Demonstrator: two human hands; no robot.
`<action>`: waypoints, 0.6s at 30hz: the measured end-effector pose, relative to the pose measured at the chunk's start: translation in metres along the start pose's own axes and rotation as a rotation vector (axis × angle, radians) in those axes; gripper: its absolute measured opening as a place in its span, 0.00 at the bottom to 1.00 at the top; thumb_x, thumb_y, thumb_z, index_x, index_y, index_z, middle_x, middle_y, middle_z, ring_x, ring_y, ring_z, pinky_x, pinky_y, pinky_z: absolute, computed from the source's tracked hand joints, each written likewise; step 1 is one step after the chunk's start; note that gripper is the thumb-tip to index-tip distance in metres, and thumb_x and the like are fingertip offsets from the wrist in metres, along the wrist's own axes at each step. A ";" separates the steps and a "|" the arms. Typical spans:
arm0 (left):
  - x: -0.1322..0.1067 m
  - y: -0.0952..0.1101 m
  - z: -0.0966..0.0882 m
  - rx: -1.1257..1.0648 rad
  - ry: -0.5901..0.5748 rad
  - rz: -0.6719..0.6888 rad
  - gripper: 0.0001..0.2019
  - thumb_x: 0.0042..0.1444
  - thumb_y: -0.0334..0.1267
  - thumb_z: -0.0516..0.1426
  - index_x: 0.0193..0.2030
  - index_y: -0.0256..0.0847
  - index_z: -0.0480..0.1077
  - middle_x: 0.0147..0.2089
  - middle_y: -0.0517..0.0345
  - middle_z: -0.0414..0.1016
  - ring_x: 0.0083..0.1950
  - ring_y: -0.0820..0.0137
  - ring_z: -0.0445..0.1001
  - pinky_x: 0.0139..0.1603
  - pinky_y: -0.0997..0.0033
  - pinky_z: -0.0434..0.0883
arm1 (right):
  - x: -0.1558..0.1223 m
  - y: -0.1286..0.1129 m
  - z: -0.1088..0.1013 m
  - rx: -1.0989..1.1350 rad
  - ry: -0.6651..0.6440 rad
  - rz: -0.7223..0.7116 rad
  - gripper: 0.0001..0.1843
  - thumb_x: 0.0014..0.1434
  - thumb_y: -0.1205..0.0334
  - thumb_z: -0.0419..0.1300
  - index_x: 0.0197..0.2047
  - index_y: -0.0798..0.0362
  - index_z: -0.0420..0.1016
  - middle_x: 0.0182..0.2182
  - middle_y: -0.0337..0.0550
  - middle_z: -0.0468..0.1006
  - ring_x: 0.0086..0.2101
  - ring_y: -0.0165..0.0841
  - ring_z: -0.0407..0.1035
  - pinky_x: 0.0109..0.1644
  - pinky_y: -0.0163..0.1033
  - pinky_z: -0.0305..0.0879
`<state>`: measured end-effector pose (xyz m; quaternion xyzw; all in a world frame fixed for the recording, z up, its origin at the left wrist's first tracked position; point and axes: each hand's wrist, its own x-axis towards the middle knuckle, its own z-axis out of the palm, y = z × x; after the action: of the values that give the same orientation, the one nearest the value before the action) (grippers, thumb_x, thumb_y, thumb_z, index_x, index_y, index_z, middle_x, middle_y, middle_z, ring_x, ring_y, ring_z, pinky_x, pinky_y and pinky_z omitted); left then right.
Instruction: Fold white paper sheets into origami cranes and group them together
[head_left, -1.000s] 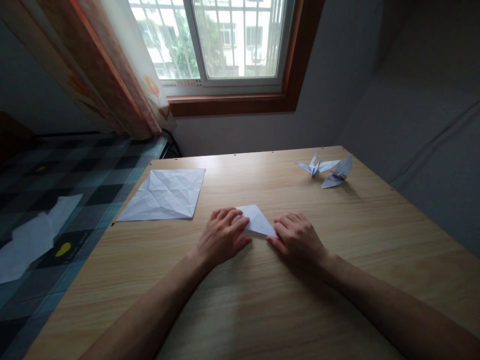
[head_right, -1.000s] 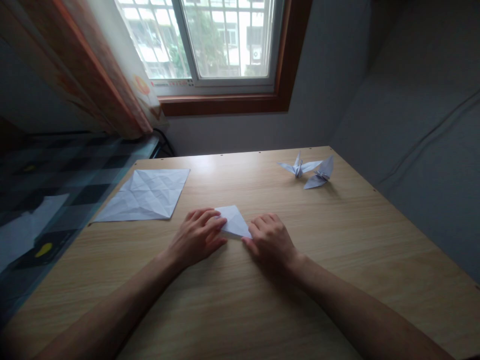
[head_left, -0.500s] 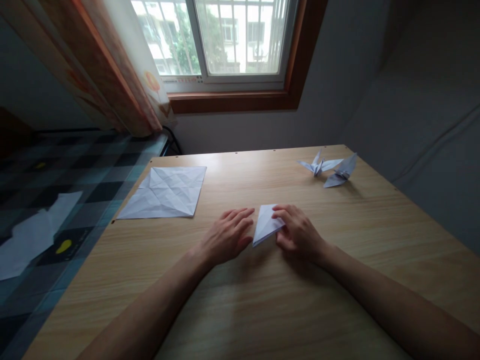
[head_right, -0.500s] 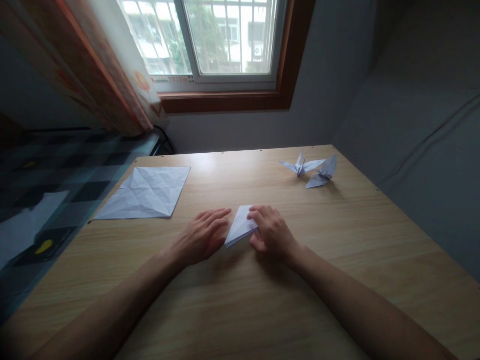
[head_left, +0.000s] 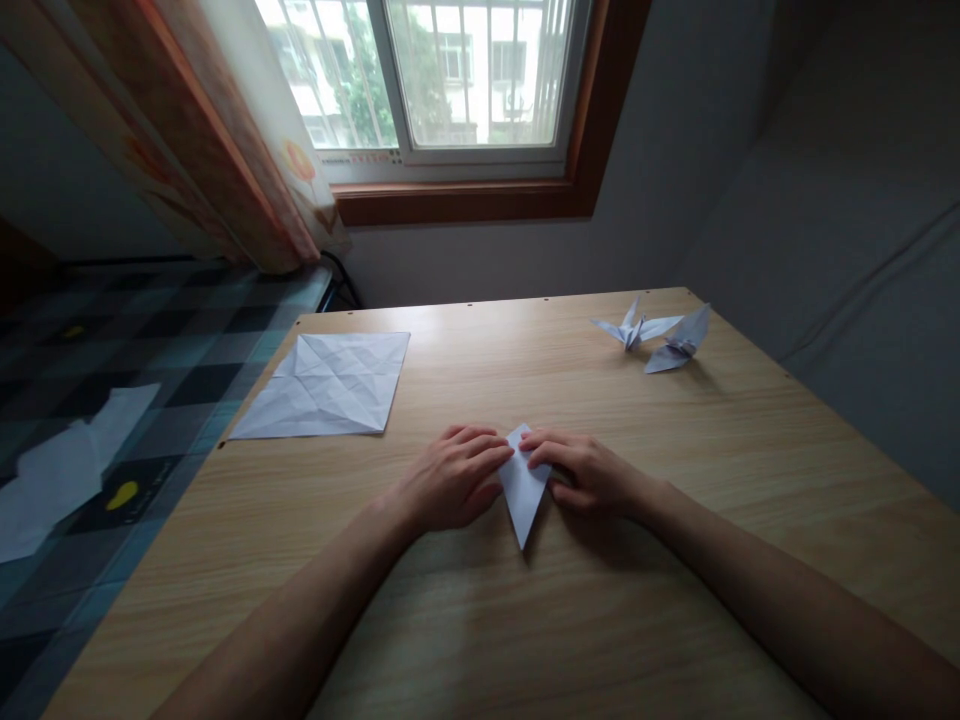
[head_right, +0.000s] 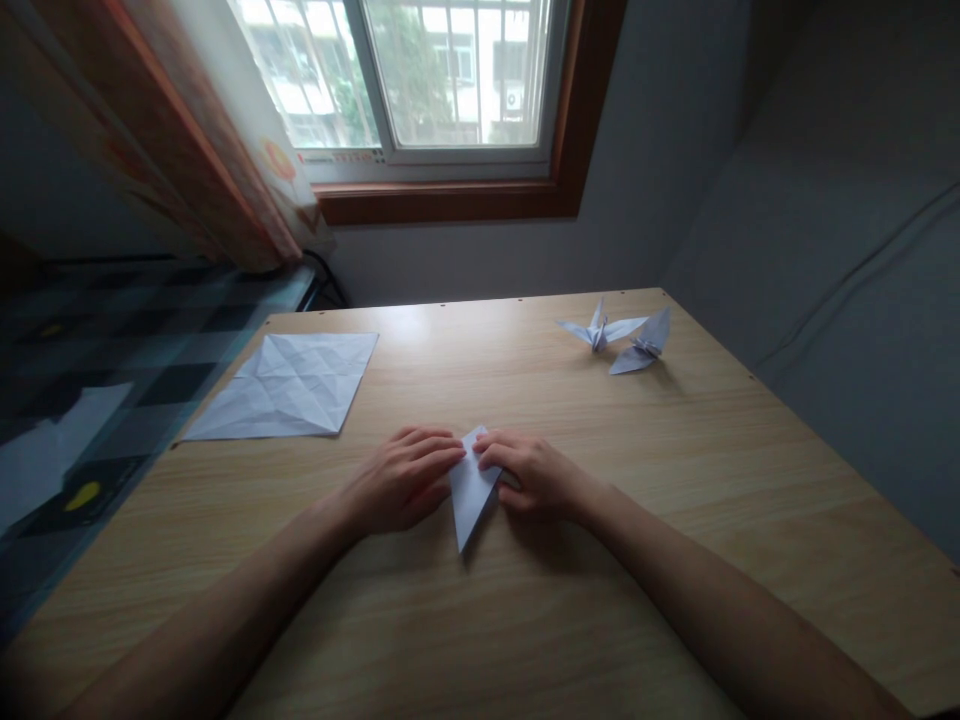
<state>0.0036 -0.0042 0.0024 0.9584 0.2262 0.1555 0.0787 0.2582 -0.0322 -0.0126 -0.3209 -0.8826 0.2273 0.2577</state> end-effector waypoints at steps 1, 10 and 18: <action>0.000 0.001 -0.001 -0.012 -0.005 0.003 0.18 0.59 0.40 0.54 0.56 0.40 0.67 0.55 0.49 0.74 0.58 0.59 0.69 0.59 0.57 0.64 | 0.000 0.000 0.000 0.006 0.005 -0.005 0.20 0.49 0.75 0.55 0.45 0.51 0.72 0.54 0.48 0.74 0.56 0.38 0.67 0.59 0.46 0.65; 0.001 0.001 0.002 0.023 0.046 0.002 0.16 0.62 0.48 0.54 0.49 0.40 0.71 0.46 0.51 0.78 0.48 0.63 0.72 0.52 0.61 0.66 | -0.002 0.003 0.002 -0.234 0.168 0.081 0.09 0.55 0.70 0.60 0.39 0.54 0.78 0.36 0.47 0.77 0.40 0.39 0.68 0.47 0.45 0.67; 0.001 0.000 0.007 0.057 0.145 -0.111 0.12 0.65 0.40 0.51 0.37 0.42 0.75 0.37 0.55 0.77 0.40 0.67 0.70 0.46 0.64 0.66 | 0.000 0.007 0.003 -0.163 0.227 0.165 0.07 0.56 0.69 0.60 0.35 0.52 0.80 0.33 0.45 0.77 0.37 0.36 0.70 0.45 0.43 0.66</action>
<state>0.0072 -0.0043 -0.0039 0.9324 0.2885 0.2135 0.0432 0.2593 -0.0288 -0.0190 -0.4357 -0.8340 0.1379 0.3093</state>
